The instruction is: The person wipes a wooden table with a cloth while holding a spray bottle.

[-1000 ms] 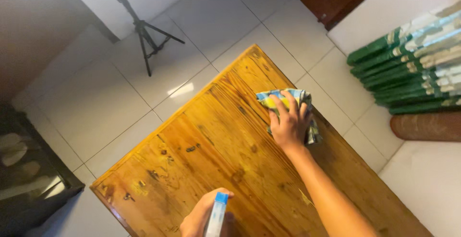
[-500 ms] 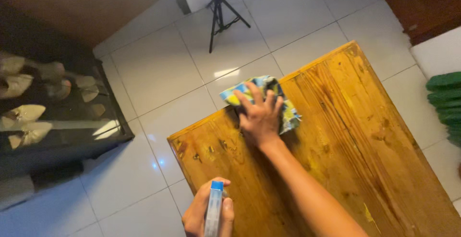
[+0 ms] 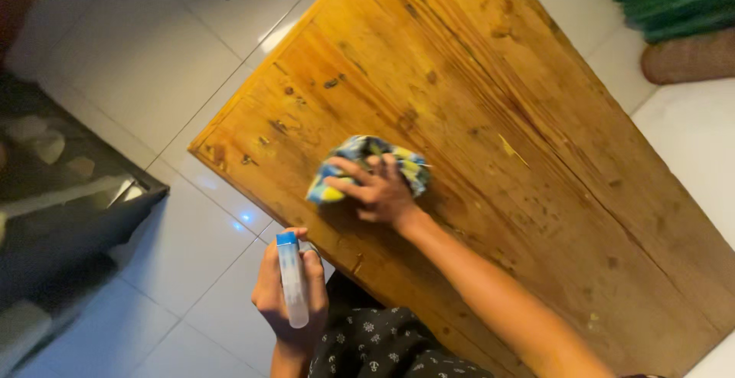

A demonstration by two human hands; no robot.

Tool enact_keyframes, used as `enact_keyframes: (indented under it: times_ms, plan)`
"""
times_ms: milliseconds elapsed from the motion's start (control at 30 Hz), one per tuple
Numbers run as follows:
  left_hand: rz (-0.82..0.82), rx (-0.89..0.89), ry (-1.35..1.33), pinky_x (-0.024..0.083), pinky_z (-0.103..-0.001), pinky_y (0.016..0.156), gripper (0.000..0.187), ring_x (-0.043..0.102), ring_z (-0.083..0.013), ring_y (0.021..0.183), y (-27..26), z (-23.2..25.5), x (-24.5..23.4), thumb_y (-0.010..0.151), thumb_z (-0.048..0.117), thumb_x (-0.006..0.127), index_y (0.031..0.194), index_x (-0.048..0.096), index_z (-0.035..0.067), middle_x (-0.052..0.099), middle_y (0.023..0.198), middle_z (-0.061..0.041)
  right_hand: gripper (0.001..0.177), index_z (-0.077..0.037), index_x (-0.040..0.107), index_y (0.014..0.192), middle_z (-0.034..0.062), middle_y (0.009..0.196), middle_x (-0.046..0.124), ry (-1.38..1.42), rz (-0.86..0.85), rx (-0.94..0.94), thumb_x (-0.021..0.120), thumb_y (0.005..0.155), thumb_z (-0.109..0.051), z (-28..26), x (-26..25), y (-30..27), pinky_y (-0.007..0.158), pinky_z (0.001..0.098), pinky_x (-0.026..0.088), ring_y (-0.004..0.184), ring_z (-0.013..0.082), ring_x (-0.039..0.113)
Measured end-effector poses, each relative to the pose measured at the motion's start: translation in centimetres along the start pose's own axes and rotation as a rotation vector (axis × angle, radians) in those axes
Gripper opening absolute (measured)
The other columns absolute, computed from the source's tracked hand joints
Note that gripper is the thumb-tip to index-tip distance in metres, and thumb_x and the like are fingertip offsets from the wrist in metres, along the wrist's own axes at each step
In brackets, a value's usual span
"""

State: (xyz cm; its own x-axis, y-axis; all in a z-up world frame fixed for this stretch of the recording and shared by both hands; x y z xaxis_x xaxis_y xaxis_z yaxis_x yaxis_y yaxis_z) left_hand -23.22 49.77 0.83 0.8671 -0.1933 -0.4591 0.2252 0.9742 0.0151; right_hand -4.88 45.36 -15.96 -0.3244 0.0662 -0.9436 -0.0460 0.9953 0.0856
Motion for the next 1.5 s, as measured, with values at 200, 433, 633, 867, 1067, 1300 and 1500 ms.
enact_keyframes:
  times_ms: [200, 433, 633, 867, 1067, 1300, 1500]
  plan:
    - [-0.148, 0.115, -0.071, 0.051, -0.025, 0.067, 0.022, 0.059, -0.0096, 0.066, -1.1, 0.3, 2.7, 0.092, -0.003, 0.066, 0.114, 0.067, -0.002, 0.066, 0.080, -0.004, 0.047, -0.029, 0.067, 0.136, -0.0049, 0.156, 0.053, -0.204, 0.441, 0.772, 0.076, 0.090, -0.021, 10.6, -7.2, -12.3, 0.106, 0.0518, 0.040, 0.122, 0.0360, 0.053]
    - [-0.269, 0.271, -0.080, 0.054, -0.027, 0.072, 0.017, 0.066, -0.0113, 0.074, -1.1, 2.4, 4.8, 0.094, -0.002, 0.066, 0.111, 0.066, -0.004, 0.071, 0.096, -0.009, 0.067, -0.033, 0.064, 0.138, -0.0013, 0.161, 0.043, -0.046, 0.215, 0.617, 0.072, 0.074, -0.017, -1.7, -1.1, -8.8, 0.096, 0.0633, 0.038, 0.116, 0.0393, 0.052]
    - [-0.365, 0.472, -0.002, 0.055, -0.029, 0.086, 0.019, 0.070, -0.0188, 0.092, -0.7, 4.1, 7.0, 0.099, -0.002, 0.063, 0.117, 0.065, -0.008, 0.072, 0.107, -0.014, 0.037, -0.030, 0.067, 0.128, -0.0061, 0.159, 0.046, 0.232, 0.210, 0.501, 0.071, 0.091, -0.028, -8.4, -0.2, -8.4, 0.107, 0.0599, 0.039, 0.120, 0.0325, 0.053]
    - [-0.525, 0.330, -0.211, 0.056, -0.032, 0.090, 0.014, 0.070, -0.0172, 0.086, -1.4, 5.1, 9.9, 0.103, -0.003, 0.059, 0.116, 0.061, -0.008, 0.072, 0.111, -0.015, 0.062, -0.036, 0.065, 0.134, -0.0063, 0.159, 0.045, -0.001, 0.273, 0.601, 0.071, 0.077, -0.015, -4.9, -0.7, -22.2, 0.093, 0.0512, 0.044, 0.110, 0.0302, 0.051]
    - [-0.561, 0.282, -0.200, 0.056, -0.031, 0.084, 0.021, 0.069, -0.0166, 0.083, -2.2, 5.6, 10.5, 0.101, -0.004, 0.058, 0.121, 0.061, -0.008, 0.071, 0.112, -0.015, 0.048, -0.024, 0.066, 0.137, -0.0011, 0.155, 0.051, -0.123, 0.369, 1.234, 0.074, 0.090, -0.020, -4.7, -6.5, -38.9, 0.101, 0.0484, 0.040, 0.114, 0.0349, 0.050]
    - [-0.468, 0.252, -0.225, 0.056, -0.030, 0.079, 0.022, 0.069, -0.0180, 0.083, -2.1, 3.8, 7.2, 0.103, -0.003, 0.059, 0.123, 0.058, -0.012, 0.068, 0.122, -0.018, 0.048, -0.027, 0.066, 0.136, 0.0006, 0.154, 0.049, -0.197, 0.364, 1.158, 0.075, 0.089, -0.020, -4.5, -4.7, -34.4, 0.104, 0.0556, 0.038, 0.118, 0.0352, 0.047]
    - [-0.284, 0.256, -0.237, 0.061, -0.031, 0.071, 0.018, 0.067, -0.0196, 0.079, -0.7, 2.1, 1.8, 0.110, -0.001, 0.060, 0.122, 0.054, -0.014, 0.065, 0.119, -0.020, 0.053, -0.037, 0.069, 0.133, -0.0037, 0.156, 0.047, -0.016, 0.303, 0.563, 0.068, 0.087, -0.011, -5.8, -0.3, -17.6, 0.099, 0.0502, 0.035, 0.114, 0.0262, 0.044]
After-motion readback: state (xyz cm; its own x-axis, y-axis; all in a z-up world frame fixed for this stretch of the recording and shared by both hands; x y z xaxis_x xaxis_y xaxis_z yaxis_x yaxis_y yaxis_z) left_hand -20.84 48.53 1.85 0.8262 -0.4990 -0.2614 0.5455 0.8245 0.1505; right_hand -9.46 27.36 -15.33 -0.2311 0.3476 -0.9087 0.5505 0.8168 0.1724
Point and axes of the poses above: each hand's wrist, its own y-axis towards the middle knuckle, its own x-axis out of the palm, z = x × y, the point moved 3 cm from there along y, towards the middle knuckle
